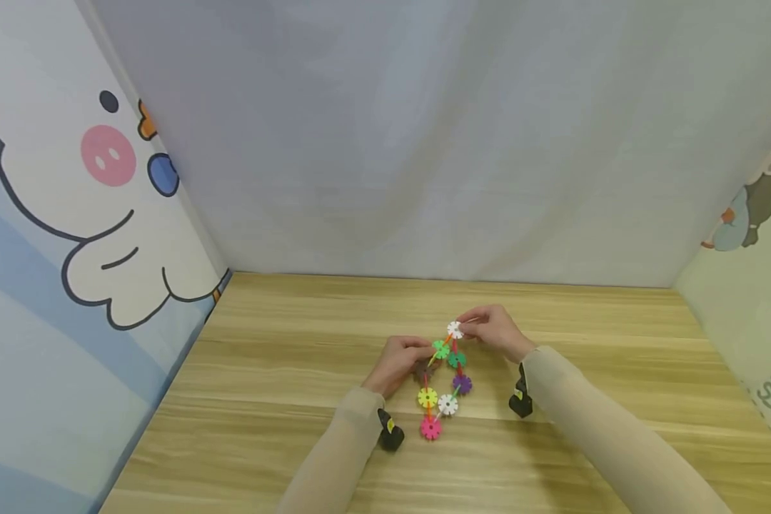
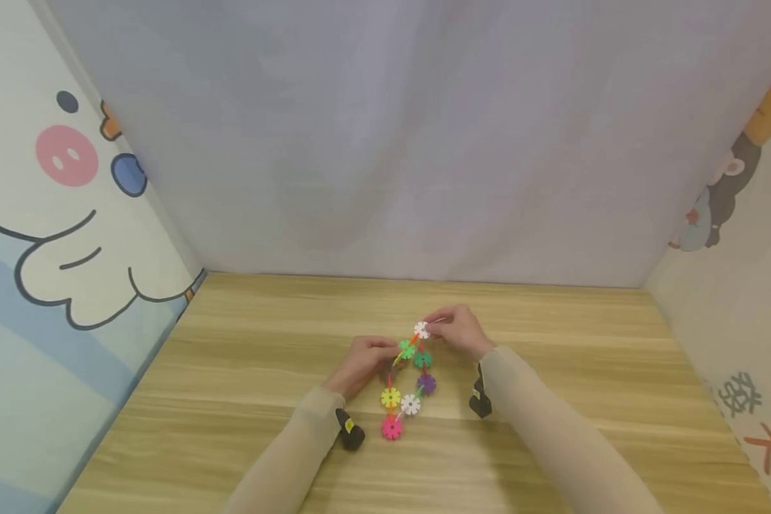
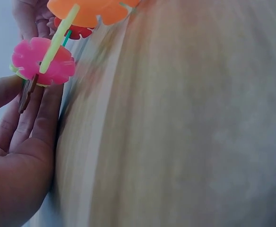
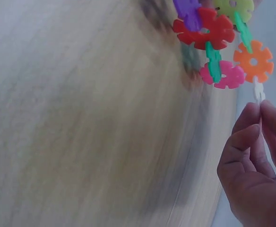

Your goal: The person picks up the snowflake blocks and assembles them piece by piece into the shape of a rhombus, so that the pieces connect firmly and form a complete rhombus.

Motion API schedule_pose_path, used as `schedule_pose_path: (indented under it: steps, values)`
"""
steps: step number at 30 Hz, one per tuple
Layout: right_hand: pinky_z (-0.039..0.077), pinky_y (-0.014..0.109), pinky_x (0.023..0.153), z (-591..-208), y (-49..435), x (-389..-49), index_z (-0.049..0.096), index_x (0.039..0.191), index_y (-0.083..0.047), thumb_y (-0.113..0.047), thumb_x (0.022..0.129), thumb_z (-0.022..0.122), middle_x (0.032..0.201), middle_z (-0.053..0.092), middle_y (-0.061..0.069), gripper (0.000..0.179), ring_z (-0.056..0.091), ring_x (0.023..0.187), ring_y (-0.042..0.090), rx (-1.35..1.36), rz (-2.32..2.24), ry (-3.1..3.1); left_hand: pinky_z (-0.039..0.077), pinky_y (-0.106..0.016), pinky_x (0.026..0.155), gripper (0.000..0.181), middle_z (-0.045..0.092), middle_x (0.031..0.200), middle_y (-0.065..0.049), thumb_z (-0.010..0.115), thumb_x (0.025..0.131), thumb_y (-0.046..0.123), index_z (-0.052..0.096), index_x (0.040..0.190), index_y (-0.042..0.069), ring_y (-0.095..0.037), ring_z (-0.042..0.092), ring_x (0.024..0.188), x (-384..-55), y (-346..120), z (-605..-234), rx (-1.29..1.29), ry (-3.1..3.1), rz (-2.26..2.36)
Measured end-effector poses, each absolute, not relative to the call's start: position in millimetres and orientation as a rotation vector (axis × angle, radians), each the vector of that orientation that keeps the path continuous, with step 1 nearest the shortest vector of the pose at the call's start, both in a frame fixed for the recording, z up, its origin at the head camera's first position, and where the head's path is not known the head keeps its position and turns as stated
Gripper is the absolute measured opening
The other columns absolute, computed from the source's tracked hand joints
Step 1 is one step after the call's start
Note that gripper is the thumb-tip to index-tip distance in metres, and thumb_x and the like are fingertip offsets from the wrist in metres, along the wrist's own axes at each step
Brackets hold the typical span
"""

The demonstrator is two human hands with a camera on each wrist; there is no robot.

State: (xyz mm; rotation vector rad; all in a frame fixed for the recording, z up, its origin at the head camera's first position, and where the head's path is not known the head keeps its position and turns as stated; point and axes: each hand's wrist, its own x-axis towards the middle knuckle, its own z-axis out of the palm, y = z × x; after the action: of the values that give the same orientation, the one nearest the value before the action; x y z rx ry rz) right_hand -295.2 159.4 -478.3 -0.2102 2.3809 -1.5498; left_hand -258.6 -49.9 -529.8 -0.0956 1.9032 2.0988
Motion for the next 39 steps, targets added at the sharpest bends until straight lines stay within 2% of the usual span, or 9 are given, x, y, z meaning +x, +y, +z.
schedule_pose_path:
  steps: [3, 10, 16, 21, 29, 39]
  values:
    - [0.05, 0.034, 0.066, -478.2, 159.1, -294.8, 0.064, 0.11, 0.009, -0.004, 0.09, 0.064, 0.091, 0.069, 0.015, 0.023, 0.064, 0.081, 0.025, -0.207, -1.558, 2.359, 0.049, -0.025, 0.064, 0.02, 0.068, 0.087, -0.009, 0.071, 0.084, 0.005, 0.069, 0.097, -0.008, -0.014, 0.061, 0.074, -258.0, -50.1, -529.2, -0.088, 1.927, 2.084]
    - [0.052, 0.035, 0.067, -479.6, 159.3, -296.5, 0.064, 0.109, 0.011, 0.0, 0.088, 0.065, 0.096, 0.069, 0.019, 0.023, 0.065, 0.079, 0.023, -0.25, -1.554, 2.355, 0.051, -0.029, 0.067, 0.019, 0.069, 0.087, -0.018, 0.067, 0.085, 0.001, 0.068, 0.098, -0.012, -0.022, 0.065, 0.077, -257.4, -49.7, -527.6, -0.051, 1.976, 2.063]
    - [0.052, 0.034, 0.068, -481.5, 160.5, -304.9, 0.062, 0.11, 0.013, 0.0, 0.09, 0.063, 0.1, 0.067, 0.022, 0.024, 0.065, 0.084, 0.026, -0.289, -1.544, 2.324, 0.05, -0.024, 0.062, 0.016, 0.069, 0.082, -0.013, 0.07, 0.084, 0.003, 0.07, 0.093, -0.009, -0.016, 0.063, 0.07, -260.2, -47.9, -527.7, -0.091, 1.976, 2.091]
    - [0.053, 0.036, 0.07, -483.7, 161.3, -310.9, 0.062, 0.11, 0.013, 0.001, 0.09, 0.062, 0.102, 0.067, 0.023, 0.023, 0.066, 0.087, 0.029, -0.306, -1.523, 2.318, 0.051, -0.024, 0.059, 0.015, 0.069, 0.081, -0.015, 0.069, 0.085, 0.002, 0.069, 0.094, -0.009, -0.018, 0.066, 0.069, -262.9, -45.8, -528.6, -0.122, 1.945, 2.114]
    - [0.052, 0.033, 0.066, -489.2, 163.2, -316.0, 0.063, 0.11, 0.012, 0.002, 0.09, 0.062, 0.1, 0.068, 0.021, 0.023, 0.066, 0.084, 0.028, -0.284, -1.523, 2.312, 0.05, -0.023, 0.058, 0.013, 0.068, 0.083, -0.014, 0.068, 0.085, 0.001, 0.069, 0.094, -0.01, -0.018, 0.066, 0.07, -260.1, -42.8, -518.7, -0.158, 1.995, 2.092]
    - [0.051, 0.03, 0.061, -490.0, 162.2, -316.6, 0.063, 0.109, 0.012, 0.002, 0.089, 0.063, 0.095, 0.069, 0.019, 0.023, 0.065, 0.076, 0.023, -0.261, -1.529, 2.315, 0.05, -0.022, 0.055, 0.01, 0.068, 0.081, -0.012, 0.07, 0.084, 0.002, 0.071, 0.089, -0.006, -0.016, 0.065, 0.066, -266.9, -40.1, -531.3, -0.214, 1.997, 2.097]
